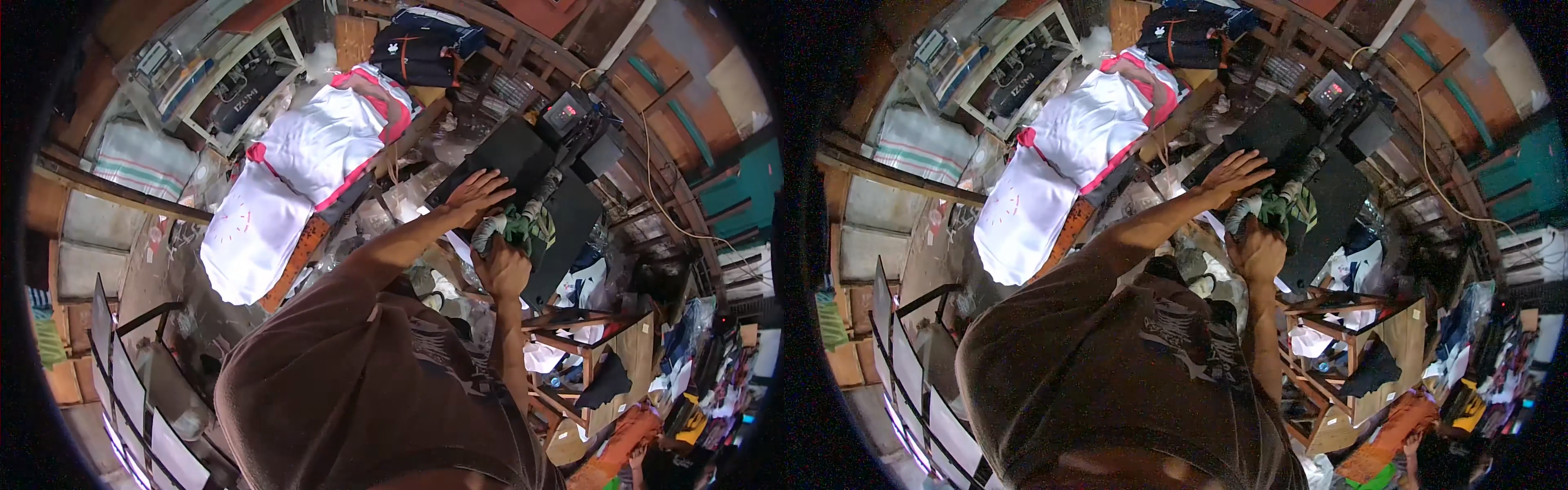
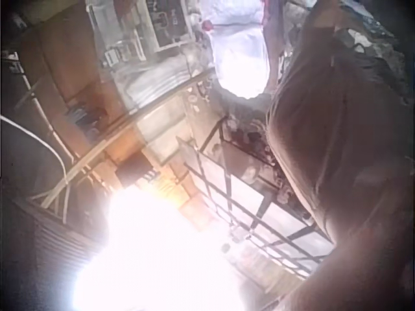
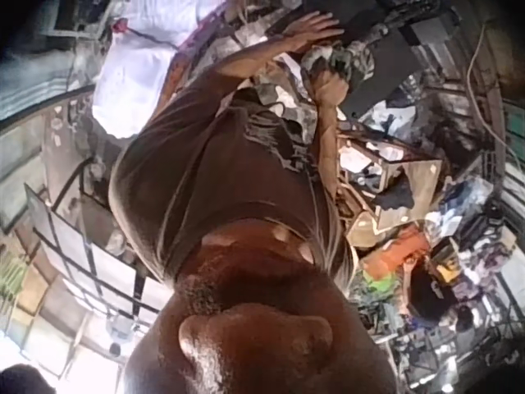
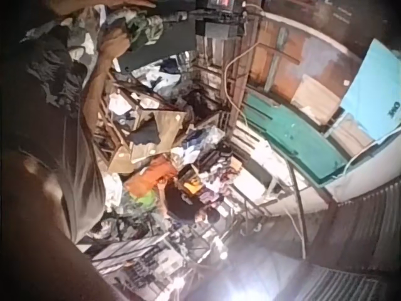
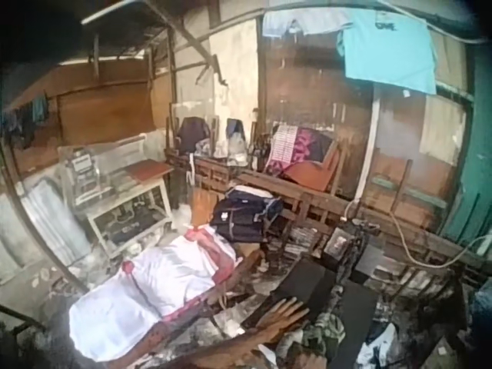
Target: Using a heat press machine to transfer designs onto white t-shirts.
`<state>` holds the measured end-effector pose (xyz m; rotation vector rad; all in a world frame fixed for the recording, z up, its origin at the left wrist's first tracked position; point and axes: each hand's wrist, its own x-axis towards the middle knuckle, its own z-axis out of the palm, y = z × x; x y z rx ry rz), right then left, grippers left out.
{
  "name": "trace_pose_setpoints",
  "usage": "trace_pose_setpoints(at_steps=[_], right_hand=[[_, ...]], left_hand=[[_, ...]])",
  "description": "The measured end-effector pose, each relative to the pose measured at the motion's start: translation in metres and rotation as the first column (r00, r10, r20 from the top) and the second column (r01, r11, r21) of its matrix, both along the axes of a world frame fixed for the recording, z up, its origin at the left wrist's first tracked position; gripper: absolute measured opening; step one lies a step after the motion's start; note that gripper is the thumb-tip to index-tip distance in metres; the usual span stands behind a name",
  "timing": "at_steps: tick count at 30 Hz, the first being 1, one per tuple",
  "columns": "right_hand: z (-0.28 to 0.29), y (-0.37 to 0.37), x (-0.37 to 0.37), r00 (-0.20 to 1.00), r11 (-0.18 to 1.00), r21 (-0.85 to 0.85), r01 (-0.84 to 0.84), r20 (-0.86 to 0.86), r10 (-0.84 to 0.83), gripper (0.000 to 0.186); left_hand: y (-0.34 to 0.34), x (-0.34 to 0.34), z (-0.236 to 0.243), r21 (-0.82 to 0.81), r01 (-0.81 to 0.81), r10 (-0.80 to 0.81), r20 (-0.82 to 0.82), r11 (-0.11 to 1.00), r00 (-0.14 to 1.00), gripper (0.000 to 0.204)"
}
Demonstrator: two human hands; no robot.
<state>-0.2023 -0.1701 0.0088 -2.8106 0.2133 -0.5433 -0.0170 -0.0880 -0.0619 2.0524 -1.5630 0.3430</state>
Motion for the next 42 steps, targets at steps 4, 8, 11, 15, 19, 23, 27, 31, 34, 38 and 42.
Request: trace_pose_setpoints(at_steps=[4,8,11,15,19,23,27,31,34,38,42], right_hand=[[0.006,0.001,0.0,0.993,0.999,0.02,0.028,-0.111,-0.025,0.043],[0.01,0.003,-0.001,0.994,0.998,0.066,0.009,-0.11,-0.002,0.042],[-0.001,0.003,-0.003,0.993,0.999,-0.048,-0.023,0.113,0.029,0.039],[0.005,0.004,-0.001,1.0,0.999,0.049,0.014,-0.027,-0.013,0.039],[0.006,0.002,-0.001,0.996,0.996,0.079,0.029,-0.083,-0.023,0.039],[0.008,0.002,0.001,0.994,0.998,0.066,0.026,-0.111,-0.019,0.036],[-0.004,-0.002,0.0,1.0,0.998,0.055,-0.008,-0.001,0.008,0.036],[-0.019,-0.005,-0.004,0.998,1.0,-0.009,-0.027,0.054,0.028,0.052],[-0.035,-0.008,-0.006,1.0,1.0,0.012,0.0,-0.019,0.0,0.051],[0.0,-0.001,-0.003,0.992,0.991,0.133,0.012,-0.129,0.005,0.048],[0.002,0.003,-0.002,0.995,0.994,0.099,0.04,-0.096,-0.031,0.055]], left_hand=[[0.003,-0.003,0.005,-0.056,0.027,-0.028,-0.02,0.998,0.999,0.068],[-0.004,0.001,-0.005,0.039,-0.025,0.025,-0.017,0.999,1.0,0.068],[-0.003,0.002,-0.007,0.149,-0.078,0.068,0.069,0.986,0.995,0.066],[-0.002,0.001,-0.007,0.046,-0.097,0.089,0.152,0.994,0.984,0.058],[-0.005,0.001,-0.001,0.032,-0.072,0.068,0.126,0.997,0.99,0.056],[0.002,-0.003,0.01,-0.022,-0.031,0.033,0.071,0.999,0.997,0.058],[0.002,-0.003,0.013,-0.01,-0.012,0.012,0.039,1.0,0.999,0.067],[0.002,-0.004,0.014,0.022,-0.041,0.039,0.103,0.999,0.994,0.071],[0.001,-0.001,0.011,0.047,-0.029,0.025,0.095,0.998,0.995,0.071],[0.001,-0.003,0.014,0.07,-0.052,0.048,0.046,0.996,0.998,0.07],[0.004,0.006,0.001,0.059,-0.051,0.044,0.117,0.997,0.992,0.065]])
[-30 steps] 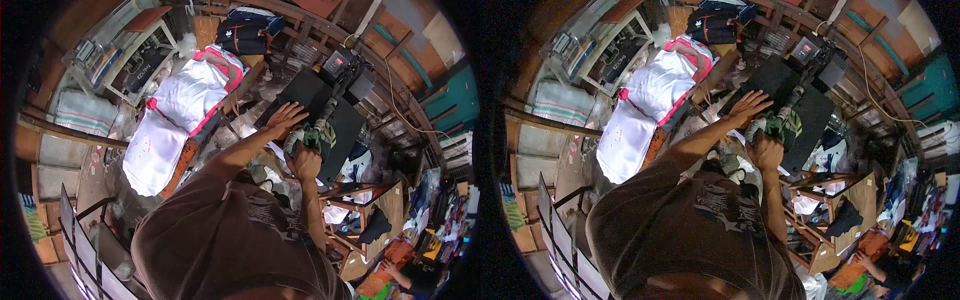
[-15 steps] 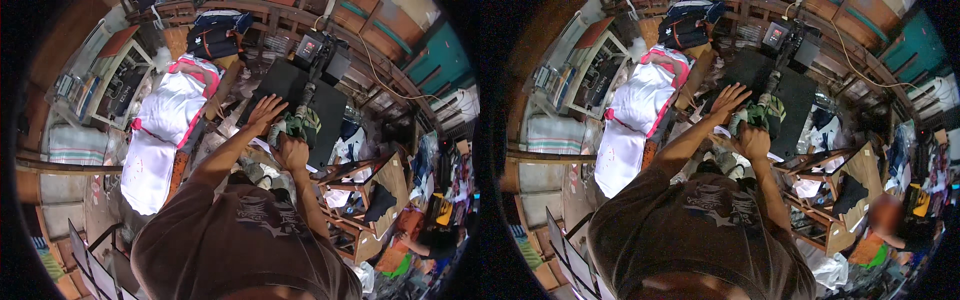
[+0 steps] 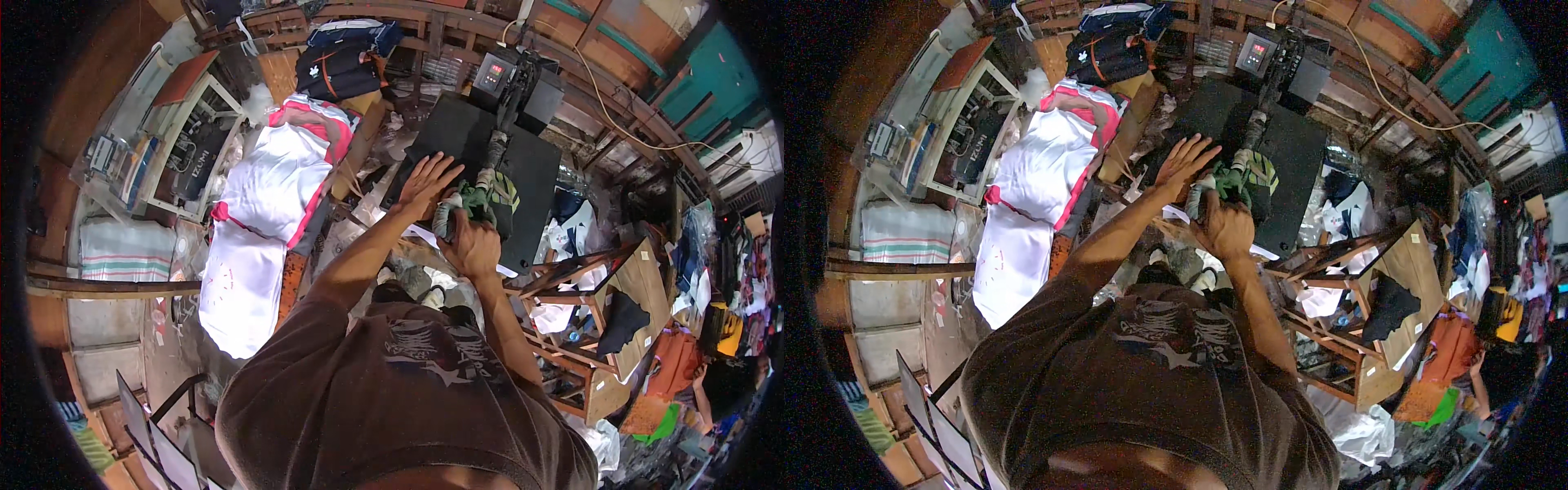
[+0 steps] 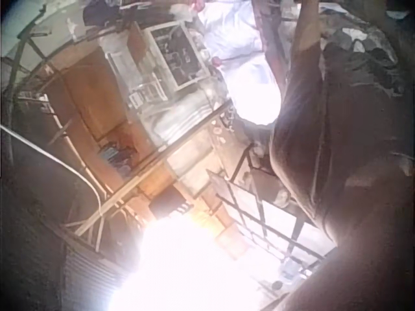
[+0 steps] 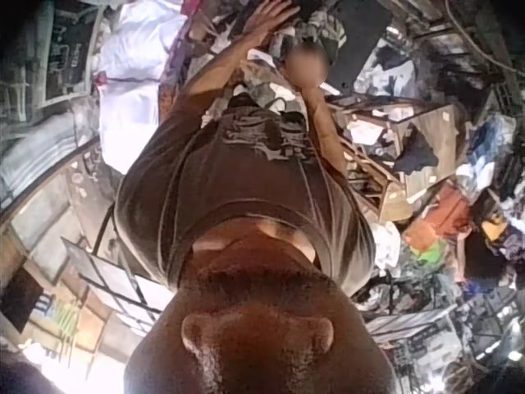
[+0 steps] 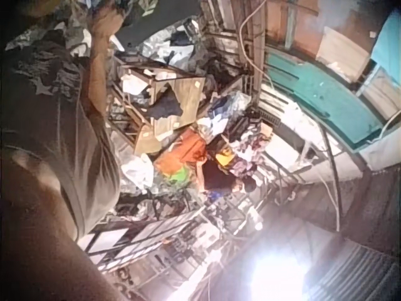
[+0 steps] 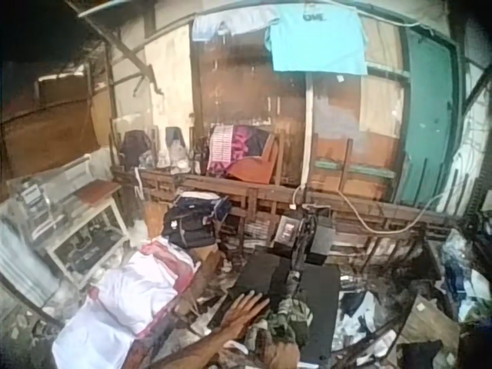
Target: Using a heat press machine to transfer designs onto white t-shirts.
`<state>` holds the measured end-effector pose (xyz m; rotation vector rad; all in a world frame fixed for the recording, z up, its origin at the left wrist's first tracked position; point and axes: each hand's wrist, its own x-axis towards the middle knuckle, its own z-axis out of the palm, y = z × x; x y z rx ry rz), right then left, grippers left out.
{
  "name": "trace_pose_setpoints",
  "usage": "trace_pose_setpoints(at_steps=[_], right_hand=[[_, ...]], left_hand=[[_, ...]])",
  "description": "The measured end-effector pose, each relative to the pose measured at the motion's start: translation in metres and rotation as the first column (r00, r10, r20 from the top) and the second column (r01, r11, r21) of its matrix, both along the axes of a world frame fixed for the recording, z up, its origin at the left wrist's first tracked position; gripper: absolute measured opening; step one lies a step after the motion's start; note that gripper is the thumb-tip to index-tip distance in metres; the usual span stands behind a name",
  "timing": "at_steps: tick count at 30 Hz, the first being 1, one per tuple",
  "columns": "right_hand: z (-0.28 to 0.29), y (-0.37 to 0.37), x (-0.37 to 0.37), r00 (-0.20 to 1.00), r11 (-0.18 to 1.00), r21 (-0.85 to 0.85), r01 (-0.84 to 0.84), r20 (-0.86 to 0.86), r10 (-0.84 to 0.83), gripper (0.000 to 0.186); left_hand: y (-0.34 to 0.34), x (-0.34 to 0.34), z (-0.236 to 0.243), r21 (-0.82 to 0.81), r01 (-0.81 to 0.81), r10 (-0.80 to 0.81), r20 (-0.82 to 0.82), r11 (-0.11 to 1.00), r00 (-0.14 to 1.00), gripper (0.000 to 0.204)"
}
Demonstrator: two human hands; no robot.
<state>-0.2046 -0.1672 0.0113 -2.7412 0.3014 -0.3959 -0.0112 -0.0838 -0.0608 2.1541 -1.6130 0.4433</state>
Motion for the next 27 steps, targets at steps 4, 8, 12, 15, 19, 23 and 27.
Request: trace_pose_setpoints(at_steps=[4,8,12,15,19,23,27], right_hand=[[0.01,0.007,-0.001,0.994,0.992,0.066,0.111,-0.01,-0.11,0.087],[0.01,0.009,0.001,0.995,0.995,0.015,0.098,-0.01,-0.098,0.103],[0.011,0.008,0.002,0.983,0.992,-0.04,0.118,-0.137,-0.122,0.104],[0.014,0.008,0.012,0.953,0.989,-0.05,0.143,-0.262,-0.151,0.103],[0.032,0.009,0.019,0.909,0.985,0.006,0.172,-0.385,-0.156,0.103],[0.027,0.006,0.016,0.912,0.988,-0.014,0.152,-0.383,-0.146,0.105],[0.031,0.008,0.011,0.922,0.988,-0.021,0.152,-0.358,-0.15,0.103]], left_hand=[[-0.007,-0.008,0.011,0.099,-0.051,0.056,-0.053,0.994,0.997,0.054],[-0.004,-0.003,0.008,0.082,-0.018,0.023,-0.06,0.996,0.998,0.053],[-0.005,-0.006,0.011,0.031,0.018,-0.018,-0.013,0.999,1.0,0.059],[-0.004,-0.003,0.003,-0.004,0.035,-0.035,-0.067,0.999,0.997,0.068],[-0.007,-0.001,0.005,0.053,-0.009,0.01,-0.017,0.999,1.0,0.064],[-0.006,-0.001,0.001,0.078,-0.008,0.011,-0.038,0.997,0.999,0.051],[-0.006,-0.003,0.002,0.039,0.007,-0.005,-0.058,0.999,0.998,0.058]])
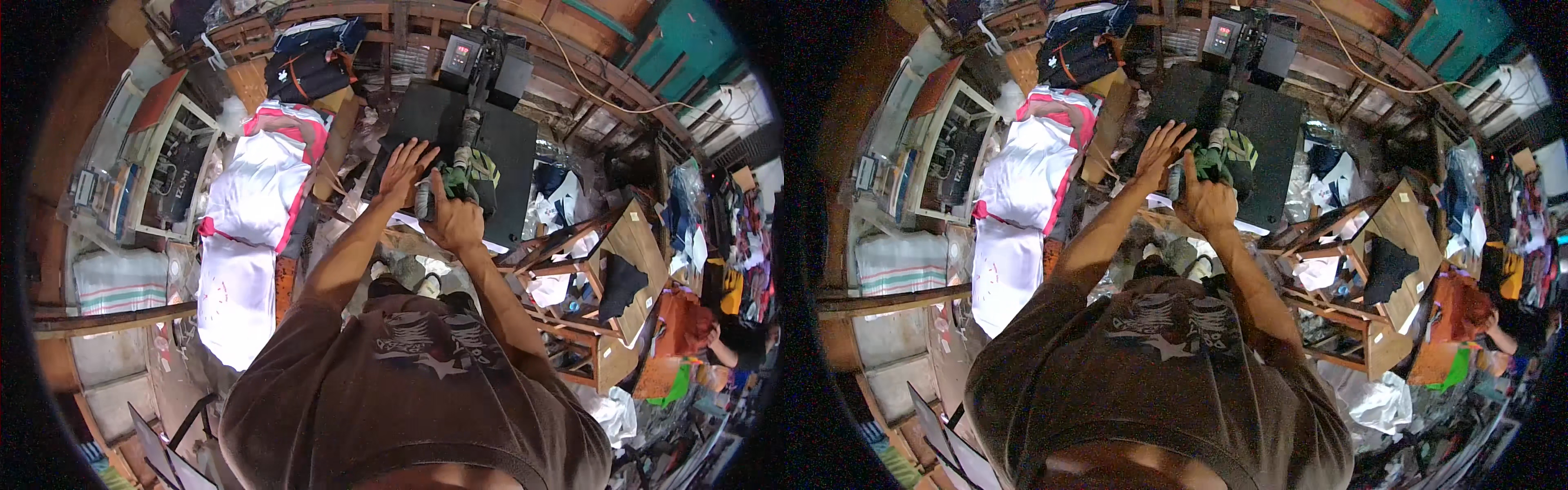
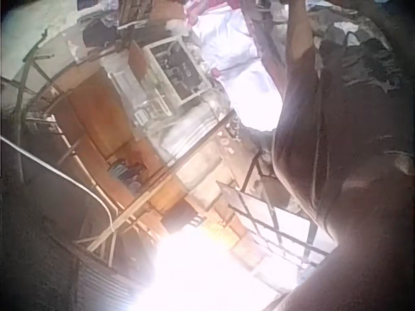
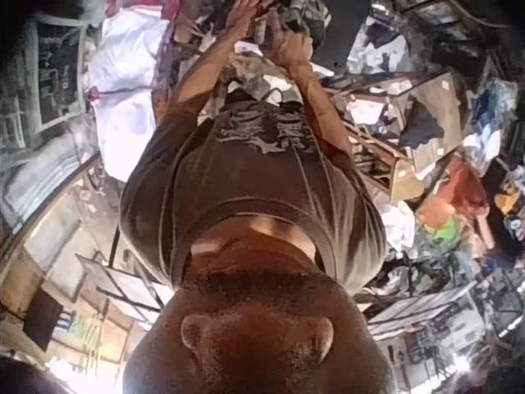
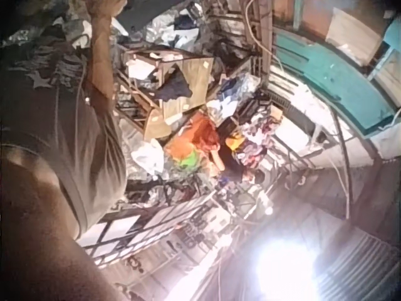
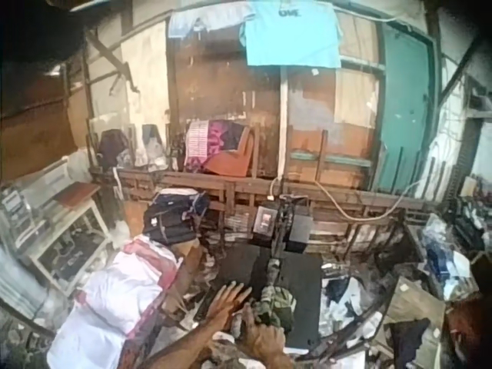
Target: Using a heat press machine to transfer designs onto white t-shirts.
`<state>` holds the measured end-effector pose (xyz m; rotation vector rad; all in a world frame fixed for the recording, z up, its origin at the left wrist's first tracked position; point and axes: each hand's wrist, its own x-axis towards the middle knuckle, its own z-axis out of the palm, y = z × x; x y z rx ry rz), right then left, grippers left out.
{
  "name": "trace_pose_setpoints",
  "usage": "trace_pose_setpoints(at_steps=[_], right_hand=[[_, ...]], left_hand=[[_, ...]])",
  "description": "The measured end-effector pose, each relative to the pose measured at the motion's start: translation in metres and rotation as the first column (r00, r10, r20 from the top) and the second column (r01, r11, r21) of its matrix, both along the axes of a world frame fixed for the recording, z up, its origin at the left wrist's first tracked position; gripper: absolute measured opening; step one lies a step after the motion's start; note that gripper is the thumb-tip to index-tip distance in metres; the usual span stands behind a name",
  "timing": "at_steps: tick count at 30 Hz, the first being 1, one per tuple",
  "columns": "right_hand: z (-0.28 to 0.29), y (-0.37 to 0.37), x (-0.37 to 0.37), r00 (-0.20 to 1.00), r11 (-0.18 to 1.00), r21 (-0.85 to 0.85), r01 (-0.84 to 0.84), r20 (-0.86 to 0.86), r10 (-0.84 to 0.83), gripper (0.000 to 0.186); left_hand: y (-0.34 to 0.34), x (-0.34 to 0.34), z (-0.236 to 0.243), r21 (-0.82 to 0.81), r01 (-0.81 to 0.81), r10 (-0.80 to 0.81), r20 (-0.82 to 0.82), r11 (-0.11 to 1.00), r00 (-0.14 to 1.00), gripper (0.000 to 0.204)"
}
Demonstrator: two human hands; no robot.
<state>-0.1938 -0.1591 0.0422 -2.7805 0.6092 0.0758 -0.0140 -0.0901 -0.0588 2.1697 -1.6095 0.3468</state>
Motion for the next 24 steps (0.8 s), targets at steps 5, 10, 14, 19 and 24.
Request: trace_pose_setpoints(at_steps=[5,10,14,19,24], right_hand=[[-0.012,0.001,-0.005,0.985,0.997,-0.075,-0.026,0.167,0.039,0.099],[-0.009,0.01,-0.004,0.98,0.997,-0.077,0.012,0.201,0.004,0.099],[-0.014,0.009,-0.008,0.978,0.991,-0.118,0.068,0.204,-0.043,0.097],[-0.018,0.01,-0.008,0.978,0.983,-0.146,0.112,0.191,-0.084,0.092],[-0.009,0.017,-0.01,0.982,0.976,-0.162,0.146,0.147,-0.122,0.088]], left_hand=[[-0.001,-0.004,0.01,0.055,-0.012,0.012,0.003,0.998,1.0,0.066],[0.007,0.008,-0.004,0.049,0.023,-0.024,0.026,0.999,0.999,0.066],[0.004,0.001,0.005,0.076,0.069,-0.069,-0.007,0.995,0.998,0.071],[0.028,-0.024,0.013,0.05,0.034,-0.029,-0.093,0.998,0.995,0.076],[0.105,-0.07,0.021,-0.167,0.099,-0.133,-0.205,0.981,0.97,0.044]])
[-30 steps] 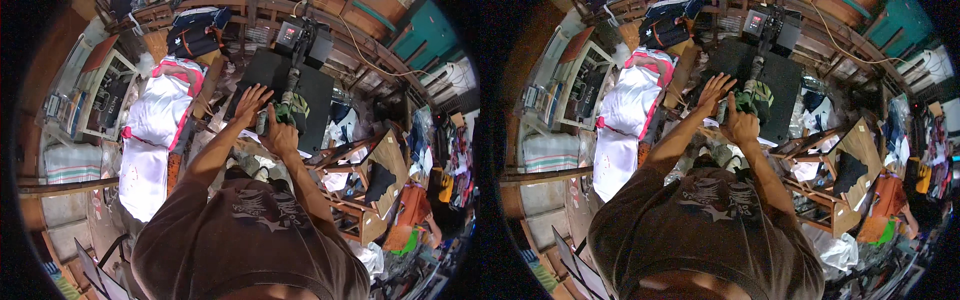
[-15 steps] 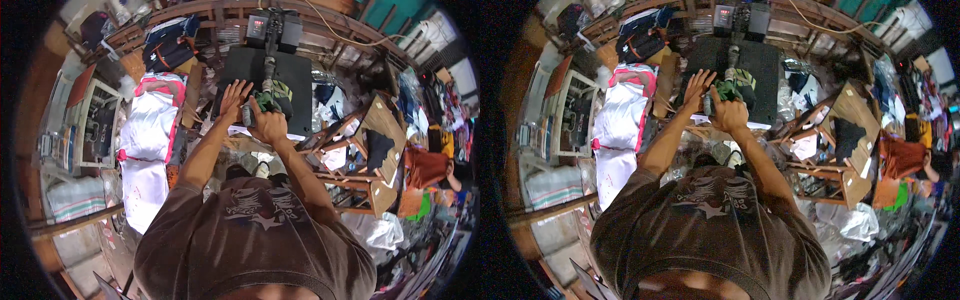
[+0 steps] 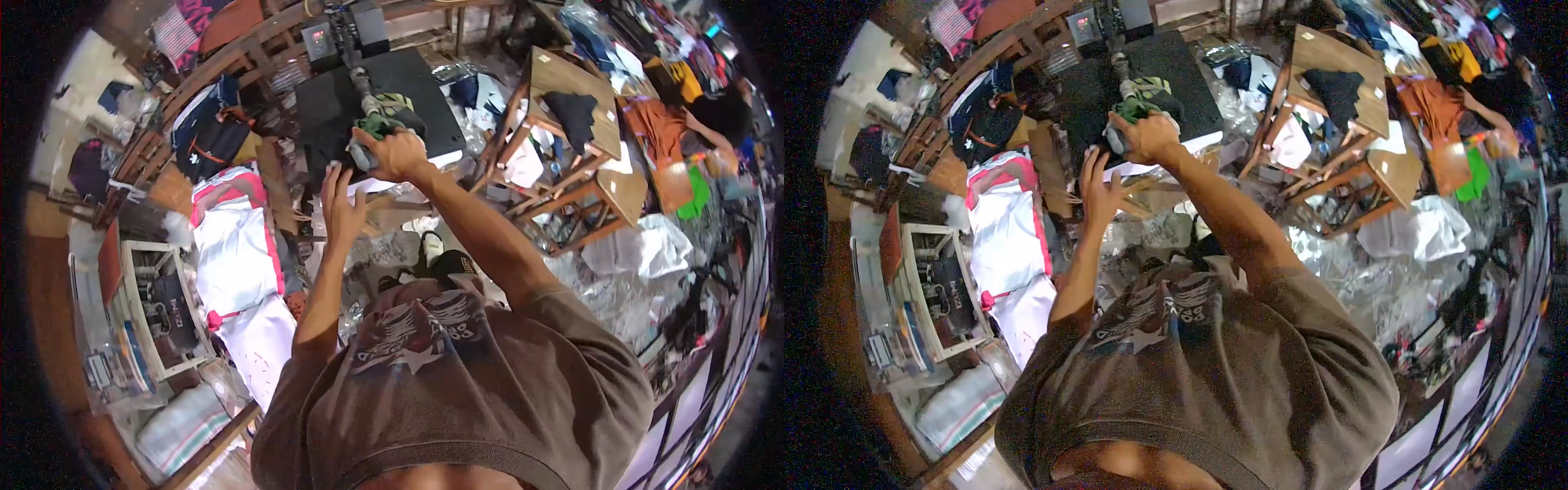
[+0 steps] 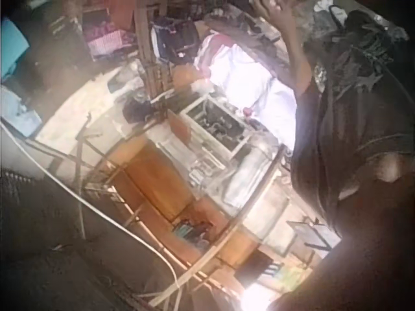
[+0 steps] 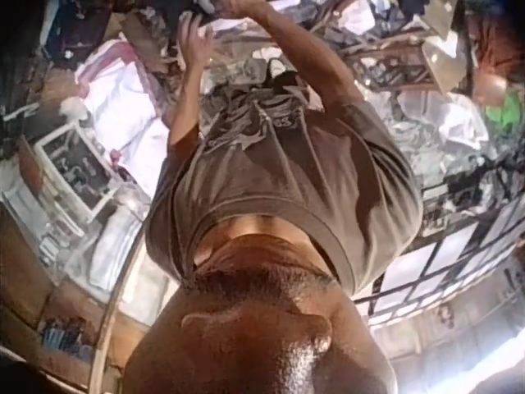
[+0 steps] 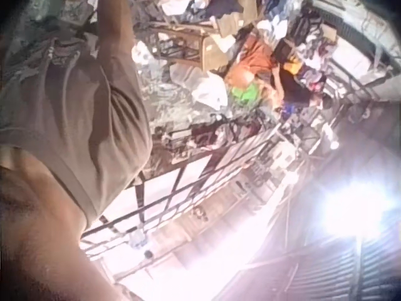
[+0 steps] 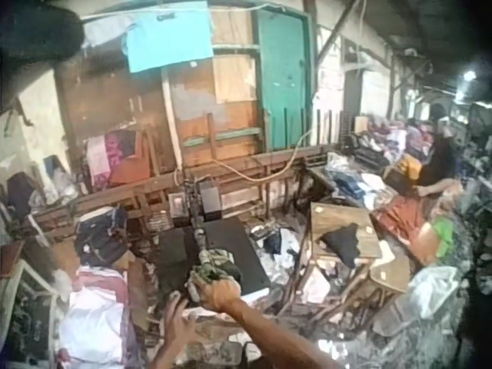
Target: Using a heat press machine to transfer designs onto white t-shirts.
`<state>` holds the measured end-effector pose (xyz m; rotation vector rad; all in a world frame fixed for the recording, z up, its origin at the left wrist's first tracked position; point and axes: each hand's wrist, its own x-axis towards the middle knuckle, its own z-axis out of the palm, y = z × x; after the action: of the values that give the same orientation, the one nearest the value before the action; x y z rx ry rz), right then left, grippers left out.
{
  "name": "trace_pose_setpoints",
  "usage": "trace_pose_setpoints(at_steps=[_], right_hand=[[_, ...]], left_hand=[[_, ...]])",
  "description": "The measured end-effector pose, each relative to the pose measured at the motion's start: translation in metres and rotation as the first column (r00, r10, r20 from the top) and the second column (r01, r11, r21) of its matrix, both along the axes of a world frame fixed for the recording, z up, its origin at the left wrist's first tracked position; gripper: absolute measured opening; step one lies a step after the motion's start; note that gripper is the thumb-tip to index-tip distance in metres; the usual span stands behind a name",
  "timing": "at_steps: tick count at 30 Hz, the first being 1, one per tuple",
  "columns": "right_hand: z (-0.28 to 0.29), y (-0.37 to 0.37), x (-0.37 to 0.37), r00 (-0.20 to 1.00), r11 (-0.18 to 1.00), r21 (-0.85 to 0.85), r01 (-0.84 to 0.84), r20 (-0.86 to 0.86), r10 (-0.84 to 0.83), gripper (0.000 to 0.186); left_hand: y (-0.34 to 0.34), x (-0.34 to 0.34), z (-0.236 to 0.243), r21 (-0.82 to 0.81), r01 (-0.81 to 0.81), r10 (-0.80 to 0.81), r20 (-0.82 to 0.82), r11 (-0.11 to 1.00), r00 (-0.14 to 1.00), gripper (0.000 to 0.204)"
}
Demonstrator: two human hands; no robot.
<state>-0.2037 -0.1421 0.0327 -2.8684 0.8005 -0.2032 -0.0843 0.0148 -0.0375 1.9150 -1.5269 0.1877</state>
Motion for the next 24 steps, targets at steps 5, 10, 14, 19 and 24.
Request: trace_pose_setpoints(at_steps=[5,10,14,19,24], right_hand=[[-0.009,0.001,0.007,0.999,0.999,0.048,0.003,0.048,-0.005,0.085],[-0.019,0.001,0.005,0.998,0.999,0.039,0.018,0.065,-0.021,0.084],[-0.002,0.015,0.011,1.0,1.0,0.017,0.0,0.032,0.0,0.087],[0.005,-0.002,-0.005,0.993,0.991,0.088,0.1,-0.07,-0.094,0.09],[-0.002,0.01,0.016,0.995,0.997,-0.003,0.078,-0.067,-0.078,0.09]], left_hand=[[0.077,-0.044,0.002,-0.074,-0.029,0.023,-0.082,0.997,0.996,0.03],[0.151,-0.057,-0.087,0.222,-0.112,0.191,-0.377,0.968,0.906,0.024],[0.264,-0.074,-0.268,0.508,-0.139,0.339,-0.327,0.85,0.882,0.026],[0.565,-0.042,-0.276,0.619,-0.049,0.361,-0.39,0.784,0.847,0.027],[0.502,-0.106,-0.35,0.696,-0.066,0.427,-0.36,0.715,0.83,0.028]])
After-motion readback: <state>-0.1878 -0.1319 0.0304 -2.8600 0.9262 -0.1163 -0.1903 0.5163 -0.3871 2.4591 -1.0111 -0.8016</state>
